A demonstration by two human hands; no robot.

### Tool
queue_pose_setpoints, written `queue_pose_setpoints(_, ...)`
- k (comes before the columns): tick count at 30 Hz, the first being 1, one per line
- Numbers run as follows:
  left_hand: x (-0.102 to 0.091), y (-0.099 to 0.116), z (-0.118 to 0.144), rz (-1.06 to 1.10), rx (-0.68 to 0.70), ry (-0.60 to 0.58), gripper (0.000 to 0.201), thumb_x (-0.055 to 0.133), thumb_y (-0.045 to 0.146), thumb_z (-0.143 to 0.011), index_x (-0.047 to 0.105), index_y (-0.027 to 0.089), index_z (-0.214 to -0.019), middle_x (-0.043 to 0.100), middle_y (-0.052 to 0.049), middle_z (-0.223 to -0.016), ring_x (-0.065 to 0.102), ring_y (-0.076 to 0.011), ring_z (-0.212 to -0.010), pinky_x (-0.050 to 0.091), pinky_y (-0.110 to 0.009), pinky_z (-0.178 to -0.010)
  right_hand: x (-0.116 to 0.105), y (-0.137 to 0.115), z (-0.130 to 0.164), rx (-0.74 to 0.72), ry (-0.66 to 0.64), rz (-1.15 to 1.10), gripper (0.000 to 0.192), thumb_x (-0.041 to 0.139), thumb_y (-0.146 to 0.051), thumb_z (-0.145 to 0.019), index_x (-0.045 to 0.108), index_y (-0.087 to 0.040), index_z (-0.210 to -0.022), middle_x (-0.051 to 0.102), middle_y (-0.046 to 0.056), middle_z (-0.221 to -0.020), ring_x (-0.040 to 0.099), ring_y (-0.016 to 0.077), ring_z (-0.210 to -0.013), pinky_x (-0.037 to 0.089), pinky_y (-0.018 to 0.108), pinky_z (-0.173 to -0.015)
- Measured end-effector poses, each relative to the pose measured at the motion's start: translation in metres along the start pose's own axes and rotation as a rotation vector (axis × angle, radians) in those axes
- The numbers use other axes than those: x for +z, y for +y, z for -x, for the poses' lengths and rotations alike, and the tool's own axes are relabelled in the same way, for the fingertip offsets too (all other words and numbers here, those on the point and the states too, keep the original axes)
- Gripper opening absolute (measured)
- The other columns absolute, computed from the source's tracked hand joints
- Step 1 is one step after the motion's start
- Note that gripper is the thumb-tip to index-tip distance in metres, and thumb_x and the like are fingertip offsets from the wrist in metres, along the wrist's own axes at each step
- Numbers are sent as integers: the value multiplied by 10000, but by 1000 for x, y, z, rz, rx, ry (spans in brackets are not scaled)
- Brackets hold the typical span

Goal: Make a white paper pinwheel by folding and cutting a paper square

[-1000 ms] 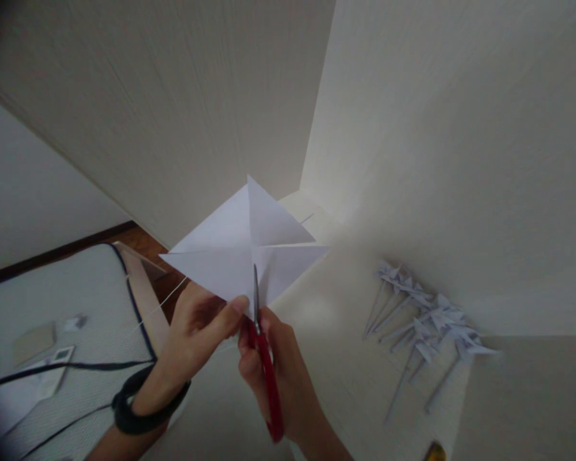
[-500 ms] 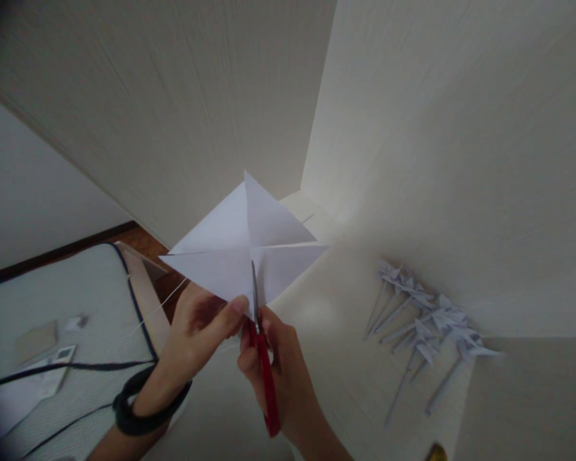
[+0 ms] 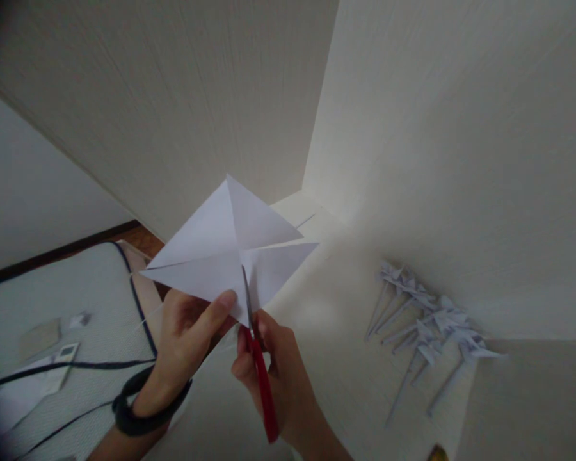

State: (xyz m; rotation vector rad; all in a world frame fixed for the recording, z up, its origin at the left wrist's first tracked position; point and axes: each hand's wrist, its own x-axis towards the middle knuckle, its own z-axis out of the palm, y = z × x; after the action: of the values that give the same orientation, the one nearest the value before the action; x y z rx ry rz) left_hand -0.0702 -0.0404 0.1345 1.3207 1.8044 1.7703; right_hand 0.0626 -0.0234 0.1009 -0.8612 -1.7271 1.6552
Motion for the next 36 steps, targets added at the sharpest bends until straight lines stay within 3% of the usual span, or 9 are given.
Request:
queue_pose_setpoints(4, 0, 1, -1, -29, 3, 29, 140, 613, 211, -712, 648, 204, -576, 670, -20, -619, 643, -192, -657, 452, -243, -486, 0, -4, -1, 6, -38, -24, 686, 387, -898, -714, 461, -226, -595, 437, -33, -490, 437, 128, -466, 411, 249, -467)
queue_pose_setpoints(8, 0, 0, 0, -28, 4, 28, 166, 616, 224, -720, 626, 214, -555, 585, 0, -492, 649, -210, -674, 446, -243, -488, 3, -4, 0, 40, -30, -95, 675, 424, -885, -714, 458, -220, -602, 423, -43, -484, 408, 111, -444, 386, 228, -434)
queue_pose_setpoints(15, 0, 1, -1, -15, 0, 24, 199, 620, 228, -712, 592, 205, -517, 625, -11, -539, 643, -200, -664, 462, -245, -511, 4, -8, -2, 36, -47, -184, 657, 485, -846, -732, 458, -206, -589, 417, -47, -464, 396, 87, -405, 372, 196, -383)
queue_pose_setpoints(24, 1, -3, 1, 37, -22, 60, 174, 652, 225, -702, 599, 205, -537, 558, 9, -500, 627, -197, -658, 476, -251, -536, 4, -9, -3, 79, -42, -178, 637, 524, -840, -713, 470, -211, -626, 427, -61, -445, 388, 81, -367, 356, 195, -366)
queue_pose_setpoints(27, 2, -11, 5, 107, -42, 55, 146, 665, 247, -741, 627, 205, -607, 613, 6, -576, 618, -180, -631, 495, -259, -550, 4, -9, -3, 97, -35, -130, 651, 521, -857, -692, 467, -213, -612, 431, -58, -442, 395, 86, -372, 330, 199, -363)
queue_pose_setpoints(31, 4, -17, 7, 221, -74, 131, 110, 694, 323, -782, 672, 215, -793, 615, 17, -610, 639, -190, -675, 541, -289, -622, 4, -8, -3, 70, -44, -63, 674, 499, -878, -680, 467, -210, -597, 433, -54, -439, 395, 85, -370, 301, 212, -379)
queue_pose_setpoints(36, 7, -17, 6, 277, -84, 142, 117, 695, 322, -794, 659, 216, -759, 539, 42, -541, 647, -188, -680, 567, -321, -723, 3, -9, -2, 106, -69, -62, 684, 492, -893, -661, 462, -212, -611, 436, -55, -445, 377, 83, -376, 290, 210, -378)
